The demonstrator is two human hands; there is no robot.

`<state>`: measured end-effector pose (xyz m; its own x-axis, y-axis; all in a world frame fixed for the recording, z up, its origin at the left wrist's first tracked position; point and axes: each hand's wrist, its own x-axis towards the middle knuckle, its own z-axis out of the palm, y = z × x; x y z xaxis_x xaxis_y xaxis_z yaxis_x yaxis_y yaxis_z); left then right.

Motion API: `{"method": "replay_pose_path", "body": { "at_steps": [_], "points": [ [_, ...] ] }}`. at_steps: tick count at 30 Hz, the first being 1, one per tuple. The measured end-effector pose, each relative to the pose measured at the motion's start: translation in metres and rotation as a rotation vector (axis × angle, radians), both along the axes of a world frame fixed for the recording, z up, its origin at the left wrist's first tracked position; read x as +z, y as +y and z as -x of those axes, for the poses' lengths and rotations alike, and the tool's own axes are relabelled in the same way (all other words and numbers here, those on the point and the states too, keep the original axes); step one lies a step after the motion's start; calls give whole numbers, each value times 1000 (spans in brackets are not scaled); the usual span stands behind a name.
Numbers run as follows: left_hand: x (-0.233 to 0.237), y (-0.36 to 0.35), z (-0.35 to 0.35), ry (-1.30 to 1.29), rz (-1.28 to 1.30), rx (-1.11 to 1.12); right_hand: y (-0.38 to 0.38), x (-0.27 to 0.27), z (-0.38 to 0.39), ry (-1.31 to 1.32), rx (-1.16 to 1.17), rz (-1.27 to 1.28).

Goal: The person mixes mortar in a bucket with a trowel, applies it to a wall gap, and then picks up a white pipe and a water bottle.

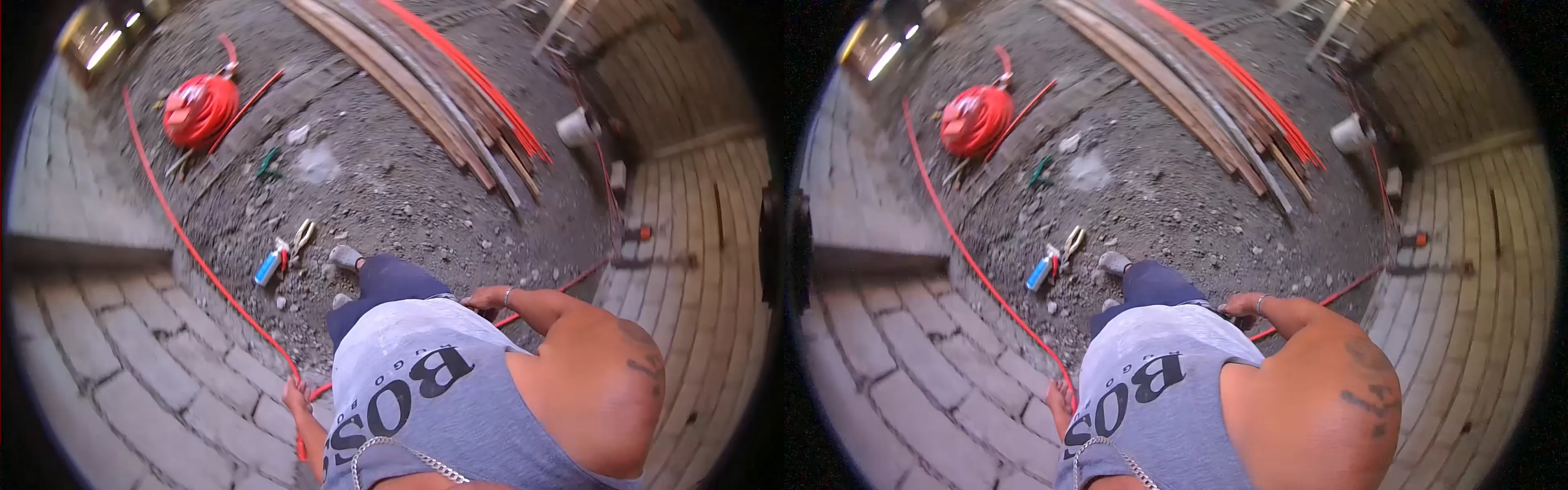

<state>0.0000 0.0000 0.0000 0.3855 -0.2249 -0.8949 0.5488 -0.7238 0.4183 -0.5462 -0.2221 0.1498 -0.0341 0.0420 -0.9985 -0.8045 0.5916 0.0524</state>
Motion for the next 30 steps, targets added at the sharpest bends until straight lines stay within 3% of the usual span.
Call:
{"method": "replay_pose_path", "body": {
  "at_steps": [2, 3, 5, 6, 9, 11, 13, 15, 17, 19, 20, 21, 23, 24, 25, 26, 27, 28, 29, 30],
  "points": [
    [8, -24, -57, -50, -10, 12, 32, -38, -15, 47, 175, 147],
    [2, -16, 40, 55, -5, -32, 64, 13, 75, 156, 138, 140],
    [21, -34, 10, 26, -63, -116, 86, 14, 55, 72, 135, 328],
    [21, -53, 3, 13, -37, -159, 81, 24, 36, 106, -338, 157],
    [24, -101, 12, -8, -118, -247, 95, 11, 35, 148, -512, 173],
    [31, -132, 21, -36, -17, -377, 96, 26, 40, 191, -558, 133],
    [30, -172, 34, -39, 24, -402, 108, 3, 66, 141, -118, 305],
    [43, -218, 56, -107, 31, -479, 106, -27, 82, 96, -112, 386],
    [45, -263, 84, -140, 75, -509, 79, -30, 90, -48, 240, 455],
    [41, -309, 116, -101, 70, -651, 52, -8, 111, 5, 114, 485],
    [22, -321, 114, -309, 365, -1161, 53, -24, 129, 74, 52, 556],
    [23, -339, 136, -309, 363, -1183, 54, -45, 146, 140, -6, 620],
    [31, -377, 200, -161, 193, -702, 47, -74, 189, 96, 52, 708],
    [58, -394, 235, -116, 202, -802, 75, -131, 211, 102, 32, 697],
    [87, -395, 244, -115, 190, -829, 76, -189, 223, -75, -197, 714],
    [111, -401, 260, -361, 282, -1349, 76, -241, 237, -236, -423, 739],
    [107, -424, 304, -614, 452, -1831, 72, -277, 303, -359, -617, 806],
    [-32, -437, 253, -1167, 591, -2076, 23, -147, 280, 215, 121, 1167],
    [-22, -456, 294, -1038, 1046, -2033, 5, -116, 311, 155, -400, 1232],
    [-26, -493, 356, -1024, 1166, -1981, 0, -116, 313, -2, -951, 1255]
  ]
}}
